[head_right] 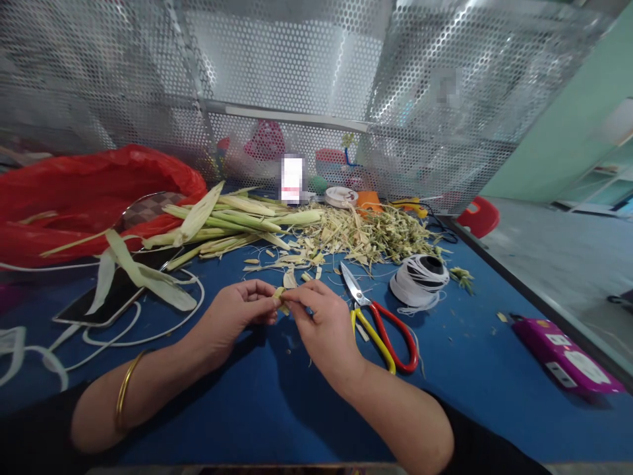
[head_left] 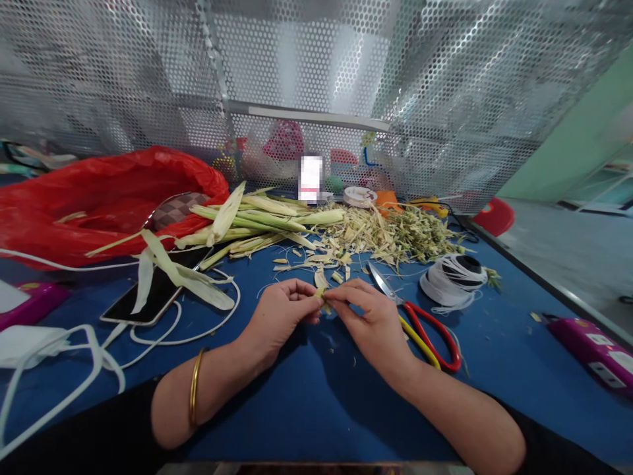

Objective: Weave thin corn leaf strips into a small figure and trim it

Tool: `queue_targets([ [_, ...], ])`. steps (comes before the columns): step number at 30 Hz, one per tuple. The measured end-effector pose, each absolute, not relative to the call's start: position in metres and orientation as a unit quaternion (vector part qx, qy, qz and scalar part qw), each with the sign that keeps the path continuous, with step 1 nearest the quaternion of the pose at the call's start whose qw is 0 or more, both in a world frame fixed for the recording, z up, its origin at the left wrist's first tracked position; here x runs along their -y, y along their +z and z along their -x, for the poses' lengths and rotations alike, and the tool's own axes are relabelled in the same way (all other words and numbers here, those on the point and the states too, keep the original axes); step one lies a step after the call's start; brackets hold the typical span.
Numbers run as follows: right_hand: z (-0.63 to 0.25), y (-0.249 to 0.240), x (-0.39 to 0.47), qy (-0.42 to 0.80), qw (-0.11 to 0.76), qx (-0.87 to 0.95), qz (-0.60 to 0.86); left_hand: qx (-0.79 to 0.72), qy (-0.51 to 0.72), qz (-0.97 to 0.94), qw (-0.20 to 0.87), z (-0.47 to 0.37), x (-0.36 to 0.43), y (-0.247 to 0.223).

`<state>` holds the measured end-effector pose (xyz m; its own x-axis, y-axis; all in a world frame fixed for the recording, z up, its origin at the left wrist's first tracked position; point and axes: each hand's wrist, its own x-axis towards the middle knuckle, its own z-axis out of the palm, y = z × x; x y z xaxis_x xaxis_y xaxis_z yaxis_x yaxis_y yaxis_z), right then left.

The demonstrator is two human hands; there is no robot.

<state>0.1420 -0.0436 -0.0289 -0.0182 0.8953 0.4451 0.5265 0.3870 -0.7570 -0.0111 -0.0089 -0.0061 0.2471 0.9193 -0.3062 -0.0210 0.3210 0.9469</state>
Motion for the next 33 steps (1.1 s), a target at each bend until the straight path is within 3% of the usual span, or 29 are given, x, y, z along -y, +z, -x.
queue_targets([
  [6,-0.140,-0.025,0.044,0.214,0.481,0.651,0.547,-0.488,0.364,-0.484,0.629,0.011,0.008,-0.008],
  [18,-0.143,-0.018,0.037,0.523,0.480,0.449,0.543,-0.448,0.309,-0.622,0.563,0.016,0.007,-0.012],
  [29,-0.140,-0.016,0.037,0.516,0.478,0.464,0.539,-0.428,0.302,-0.691,0.497,0.019,0.004,-0.014],
  [33,-0.138,-0.020,0.039,0.493,0.484,0.482,0.538,-0.425,0.300,-0.640,0.566,0.018,0.004,-0.013],
])
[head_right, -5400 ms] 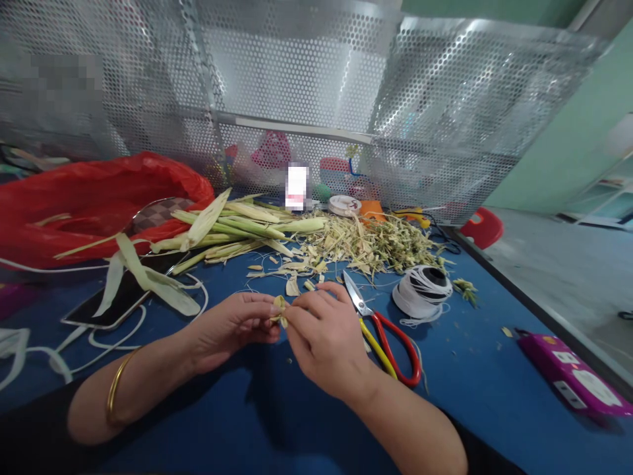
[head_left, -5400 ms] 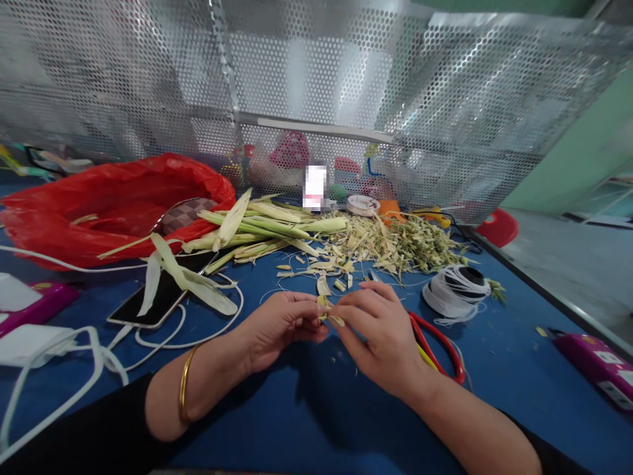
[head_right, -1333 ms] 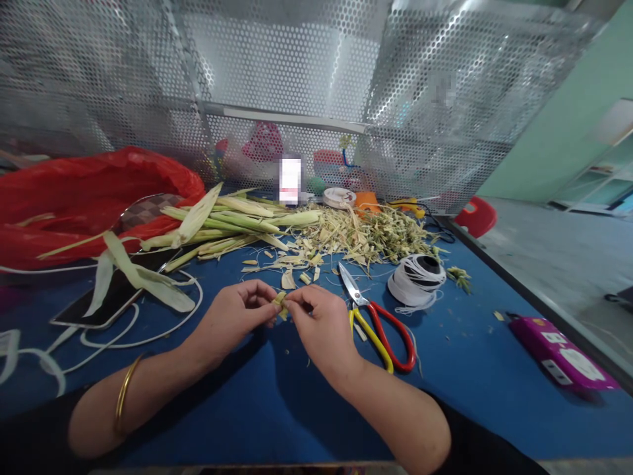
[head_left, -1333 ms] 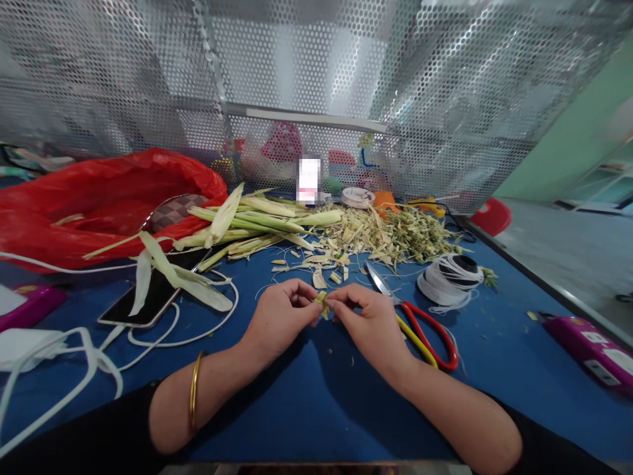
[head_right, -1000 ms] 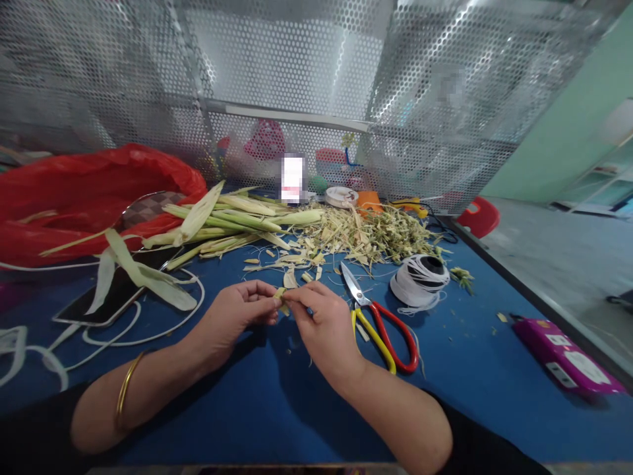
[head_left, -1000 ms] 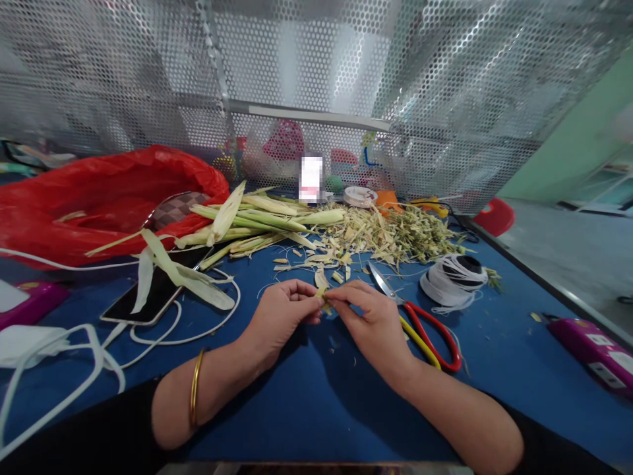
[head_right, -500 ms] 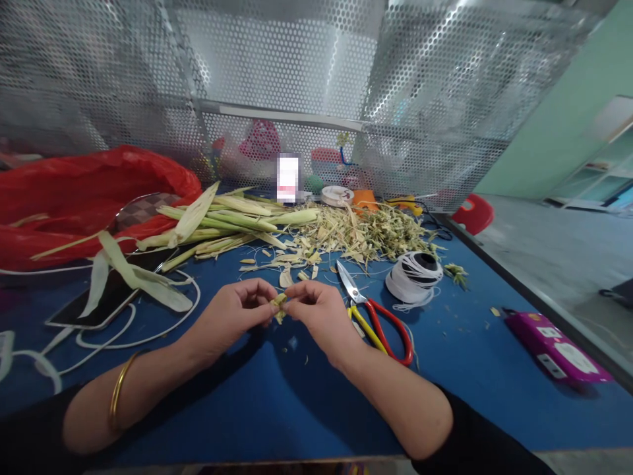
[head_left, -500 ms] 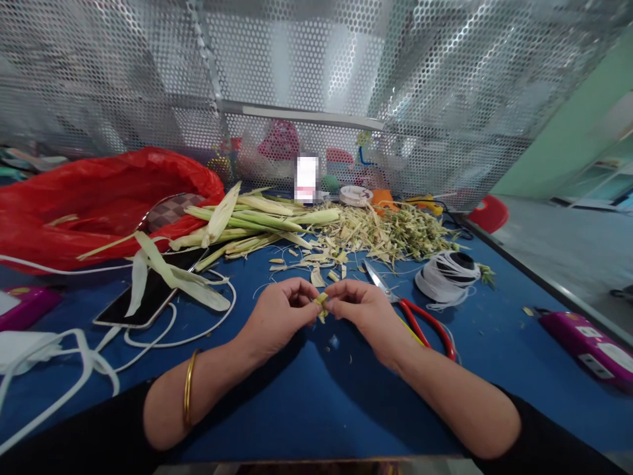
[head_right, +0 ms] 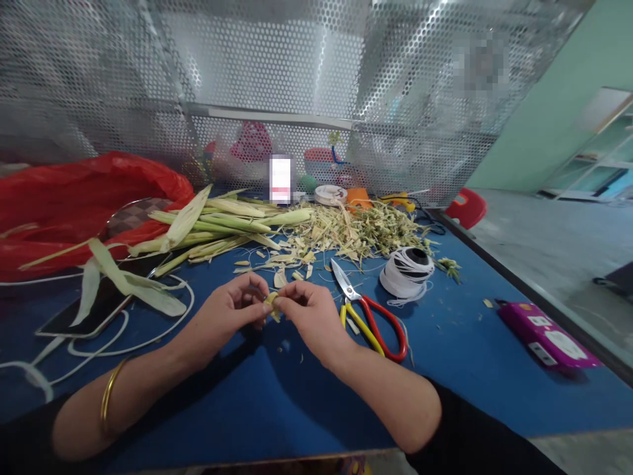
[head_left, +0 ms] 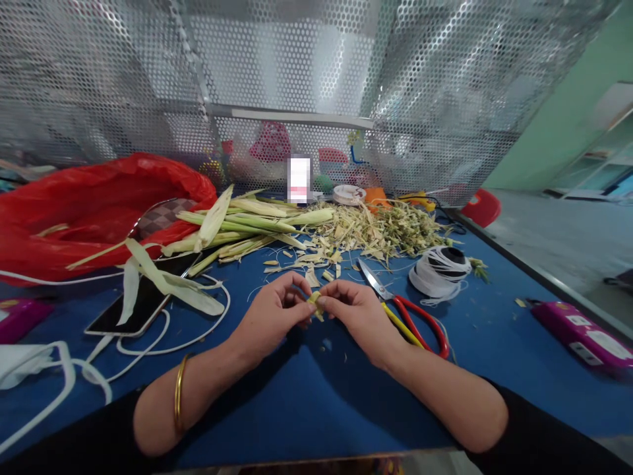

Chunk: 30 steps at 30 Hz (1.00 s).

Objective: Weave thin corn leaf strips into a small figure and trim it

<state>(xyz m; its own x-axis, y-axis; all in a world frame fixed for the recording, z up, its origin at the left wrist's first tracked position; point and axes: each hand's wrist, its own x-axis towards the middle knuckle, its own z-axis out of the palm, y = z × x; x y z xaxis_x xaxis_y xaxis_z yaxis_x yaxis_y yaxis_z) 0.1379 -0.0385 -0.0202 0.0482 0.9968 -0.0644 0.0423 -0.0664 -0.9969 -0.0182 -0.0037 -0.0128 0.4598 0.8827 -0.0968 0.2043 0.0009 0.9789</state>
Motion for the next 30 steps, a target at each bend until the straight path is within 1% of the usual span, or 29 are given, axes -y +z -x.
queue_targets([
  [2,-0.1380,-0.0228,0.0388,0.483,0.475,0.493,0.545,-0.422,0.289,-0.625,0.590,0.0173,0.0040,-0.0127],
  [4,-0.1384,-0.0254,0.0389,0.465,0.468,0.504,0.558,-0.419,0.285,-0.638,0.580,0.0165,0.0046,-0.0136],
  [8,-0.1377,-0.0280,0.0389,0.421,0.480,0.513,0.573,-0.406,0.296,-0.695,0.515,0.0158,0.0069,-0.0168],
  [13,-0.1339,-0.0251,0.0393,0.453,0.509,0.484,0.549,-0.439,0.309,-0.739,0.407,0.0169,0.0098,-0.0160],
  [15,-0.1333,-0.0238,0.0395,0.459,0.516,0.477,0.544,-0.445,0.307,-0.749,0.383,0.0174,0.0104,-0.0137],
  [17,-0.1334,-0.0230,0.0396,0.462,0.521,0.471,0.541,-0.445,0.306,-0.750,0.381,0.0178,0.0108,-0.0115],
  [23,-0.1341,-0.0209,0.0395,0.466,0.523,0.455,0.549,-0.443,0.299,-0.731,0.424,0.0194,0.0101,-0.0123],
  [30,-0.1347,-0.0214,0.0397,0.476,0.516,0.454,0.548,-0.427,0.309,-0.730,0.435,0.0189,0.0072,-0.0172],
])
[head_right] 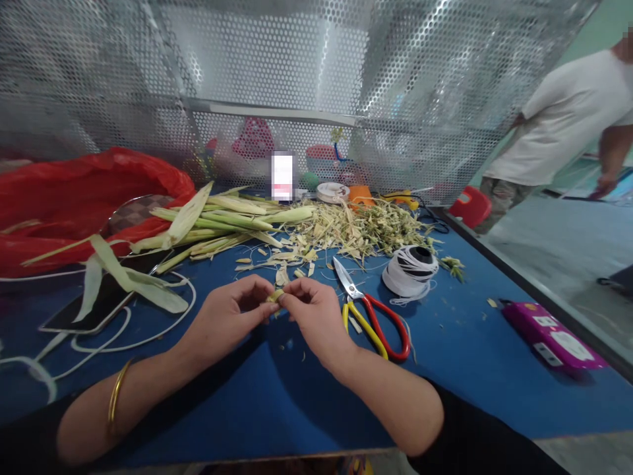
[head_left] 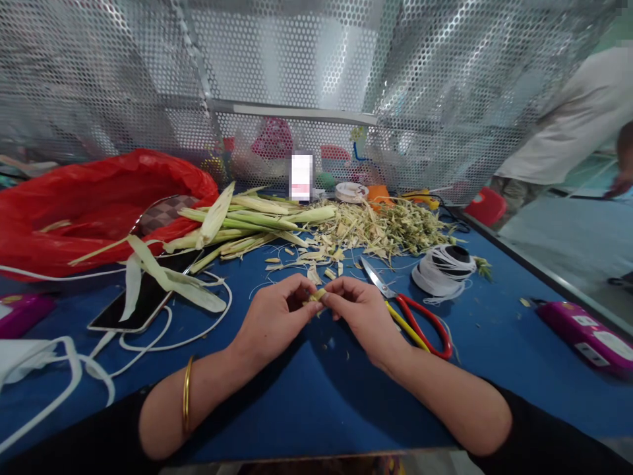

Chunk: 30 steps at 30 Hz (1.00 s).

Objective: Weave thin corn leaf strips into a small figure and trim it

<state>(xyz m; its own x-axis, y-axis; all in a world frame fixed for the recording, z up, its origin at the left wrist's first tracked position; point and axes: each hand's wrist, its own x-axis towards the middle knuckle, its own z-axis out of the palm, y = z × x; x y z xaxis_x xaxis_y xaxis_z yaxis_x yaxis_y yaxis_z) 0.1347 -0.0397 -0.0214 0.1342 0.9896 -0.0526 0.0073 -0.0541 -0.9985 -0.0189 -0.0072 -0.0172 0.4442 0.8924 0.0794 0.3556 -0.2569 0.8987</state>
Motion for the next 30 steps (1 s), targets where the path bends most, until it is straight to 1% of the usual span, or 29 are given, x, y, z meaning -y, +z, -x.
queue_targets([
  [7,-0.137,-0.018,0.037,0.493,0.510,0.439,0.552,-0.429,0.316,-0.682,0.501,0.019,0.001,-0.016],
  [13,-0.139,-0.020,0.036,0.482,0.503,0.471,0.542,-0.455,0.328,-0.573,0.598,0.019,0.000,-0.015],
  [16,-0.141,-0.022,0.038,0.419,0.492,0.539,0.539,-0.474,0.341,-0.521,0.622,0.018,0.001,-0.012],
  [21,-0.143,-0.024,0.042,0.252,0.466,0.655,0.540,-0.473,0.335,-0.463,0.671,0.017,0.003,-0.009],
  [24,-0.143,-0.025,0.043,0.208,0.466,0.670,0.539,-0.466,0.335,-0.450,0.684,0.018,0.003,-0.009],
  [27,-0.142,-0.024,0.042,0.219,0.486,0.649,0.542,-0.449,0.338,-0.468,0.682,0.018,0.004,-0.008],
  [30,-0.141,-0.022,0.040,0.281,0.509,0.603,0.547,-0.446,0.340,-0.494,0.664,0.019,0.004,-0.005],
])
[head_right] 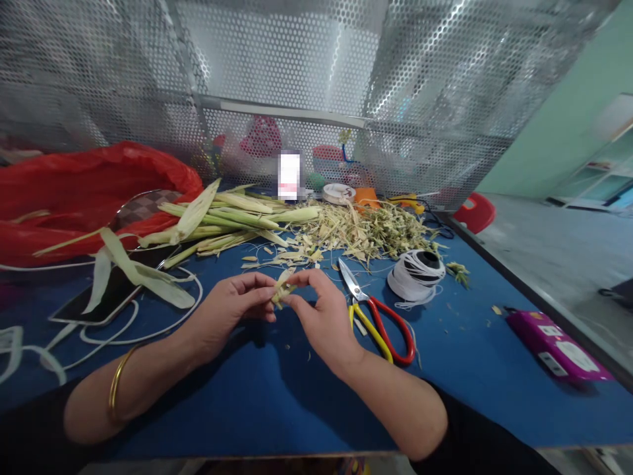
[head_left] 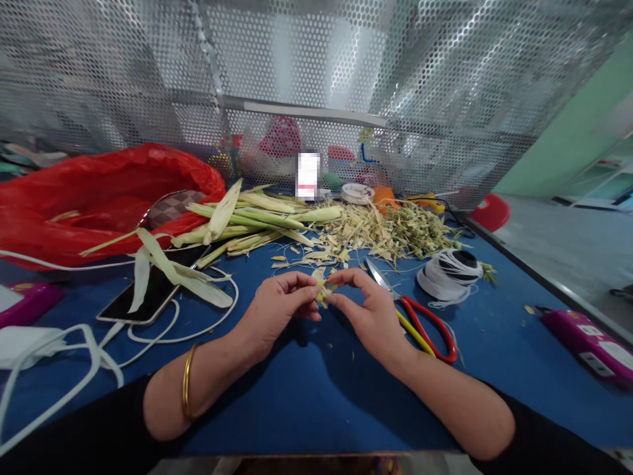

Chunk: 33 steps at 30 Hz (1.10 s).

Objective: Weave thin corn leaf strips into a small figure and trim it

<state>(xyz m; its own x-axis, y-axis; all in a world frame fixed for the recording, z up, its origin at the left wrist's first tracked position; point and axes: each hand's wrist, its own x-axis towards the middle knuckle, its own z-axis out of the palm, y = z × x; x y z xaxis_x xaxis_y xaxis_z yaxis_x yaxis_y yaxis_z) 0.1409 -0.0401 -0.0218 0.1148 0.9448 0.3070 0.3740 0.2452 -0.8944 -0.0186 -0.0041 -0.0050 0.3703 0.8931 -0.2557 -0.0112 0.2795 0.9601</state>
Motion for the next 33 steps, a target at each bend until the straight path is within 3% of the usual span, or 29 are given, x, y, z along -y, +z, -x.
queue_targets([
  [5,-0.138,-0.020,0.038,0.470,0.516,0.501,0.512,-0.439,0.340,-0.542,0.631,0.019,0.004,-0.005],
  [9,-0.138,-0.021,0.038,0.519,0.527,0.459,0.492,-0.428,0.336,-0.597,0.591,0.020,0.003,-0.009],
  [16,-0.138,-0.021,0.039,0.537,0.513,0.449,0.497,-0.428,0.320,-0.620,0.574,0.019,0.004,-0.007],
  [25,-0.138,-0.018,0.039,0.518,0.517,0.456,0.505,-0.431,0.304,-0.562,0.637,0.015,0.004,-0.008],
  [33,-0.136,-0.020,0.039,0.508,0.505,0.467,0.518,-0.431,0.318,-0.620,0.573,0.013,0.007,-0.015],
])
